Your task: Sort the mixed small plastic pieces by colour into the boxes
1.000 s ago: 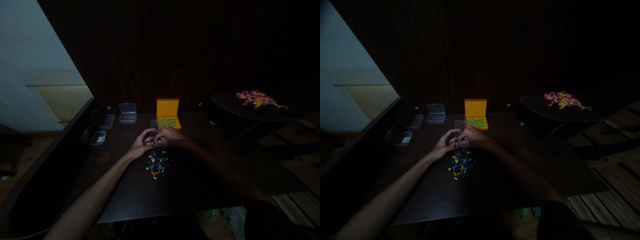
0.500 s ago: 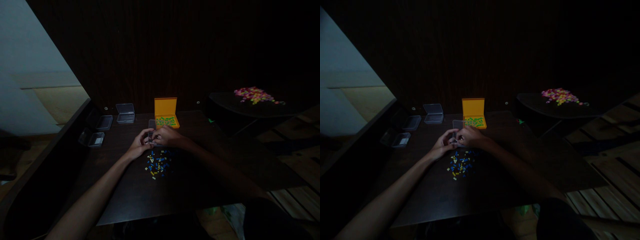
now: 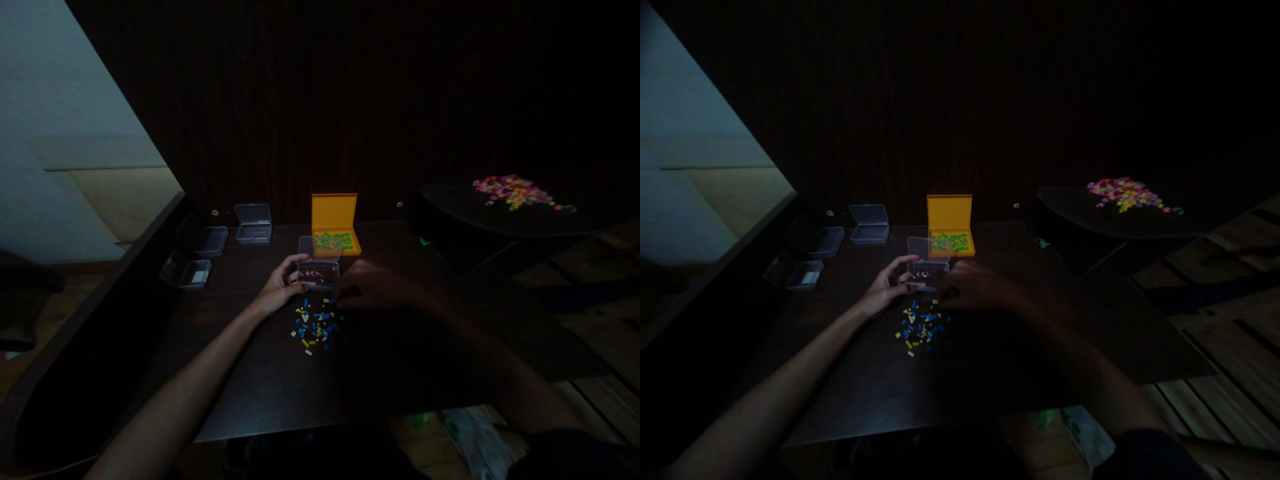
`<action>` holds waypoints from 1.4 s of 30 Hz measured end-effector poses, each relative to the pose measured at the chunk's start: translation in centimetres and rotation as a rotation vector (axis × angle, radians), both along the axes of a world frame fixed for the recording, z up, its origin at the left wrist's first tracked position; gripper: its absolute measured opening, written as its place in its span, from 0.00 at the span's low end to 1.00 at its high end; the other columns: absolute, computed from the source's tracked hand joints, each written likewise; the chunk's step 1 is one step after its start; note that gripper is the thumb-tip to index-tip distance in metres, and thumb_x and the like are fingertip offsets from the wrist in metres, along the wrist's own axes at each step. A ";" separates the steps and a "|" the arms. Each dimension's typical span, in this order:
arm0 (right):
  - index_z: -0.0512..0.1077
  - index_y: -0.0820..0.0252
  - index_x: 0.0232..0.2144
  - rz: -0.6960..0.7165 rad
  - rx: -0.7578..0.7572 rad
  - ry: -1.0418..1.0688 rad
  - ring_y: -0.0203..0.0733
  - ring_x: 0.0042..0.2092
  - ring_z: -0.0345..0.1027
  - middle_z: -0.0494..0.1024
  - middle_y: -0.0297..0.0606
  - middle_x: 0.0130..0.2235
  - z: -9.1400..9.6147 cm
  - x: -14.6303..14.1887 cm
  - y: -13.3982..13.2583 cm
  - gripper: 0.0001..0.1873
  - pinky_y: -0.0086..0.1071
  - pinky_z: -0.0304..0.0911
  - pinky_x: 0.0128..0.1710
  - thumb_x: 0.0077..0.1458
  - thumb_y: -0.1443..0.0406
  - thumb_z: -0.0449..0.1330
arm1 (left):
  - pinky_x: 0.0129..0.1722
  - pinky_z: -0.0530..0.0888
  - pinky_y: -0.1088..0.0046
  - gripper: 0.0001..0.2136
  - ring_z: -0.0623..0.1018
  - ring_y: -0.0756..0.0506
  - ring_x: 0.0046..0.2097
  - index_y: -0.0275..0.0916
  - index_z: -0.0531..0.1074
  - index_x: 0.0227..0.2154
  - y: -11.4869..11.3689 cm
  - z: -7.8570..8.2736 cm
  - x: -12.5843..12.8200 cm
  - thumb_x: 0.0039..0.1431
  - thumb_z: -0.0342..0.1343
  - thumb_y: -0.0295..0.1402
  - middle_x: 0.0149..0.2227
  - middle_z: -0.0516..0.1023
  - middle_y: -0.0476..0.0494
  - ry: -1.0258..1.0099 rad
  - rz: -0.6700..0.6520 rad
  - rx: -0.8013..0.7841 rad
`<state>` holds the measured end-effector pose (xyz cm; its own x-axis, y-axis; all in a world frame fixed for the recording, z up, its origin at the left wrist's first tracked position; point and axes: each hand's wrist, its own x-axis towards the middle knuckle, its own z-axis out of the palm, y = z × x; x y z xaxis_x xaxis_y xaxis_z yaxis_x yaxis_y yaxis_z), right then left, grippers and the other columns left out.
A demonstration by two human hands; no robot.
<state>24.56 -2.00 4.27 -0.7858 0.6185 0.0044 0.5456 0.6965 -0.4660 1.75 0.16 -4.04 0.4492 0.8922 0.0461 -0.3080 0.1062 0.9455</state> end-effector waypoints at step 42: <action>0.80 0.60 0.35 -0.141 -0.076 0.018 0.34 0.26 0.70 0.80 0.35 0.27 -4.7 2.1 -4.0 0.10 0.26 0.60 0.31 0.51 0.66 0.60 | 0.43 0.76 0.70 0.28 0.76 0.47 0.45 0.40 0.69 0.46 0.2 0.0 0.1 0.38 0.63 0.19 0.53 0.69 0.44 0.009 0.035 -0.007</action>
<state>26.67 -5.96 -0.48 -0.6916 0.7215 -0.0335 0.6266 0.5763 -0.5247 1.81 0.34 -4.05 0.4178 0.9078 0.0362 -0.3035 0.1019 0.9474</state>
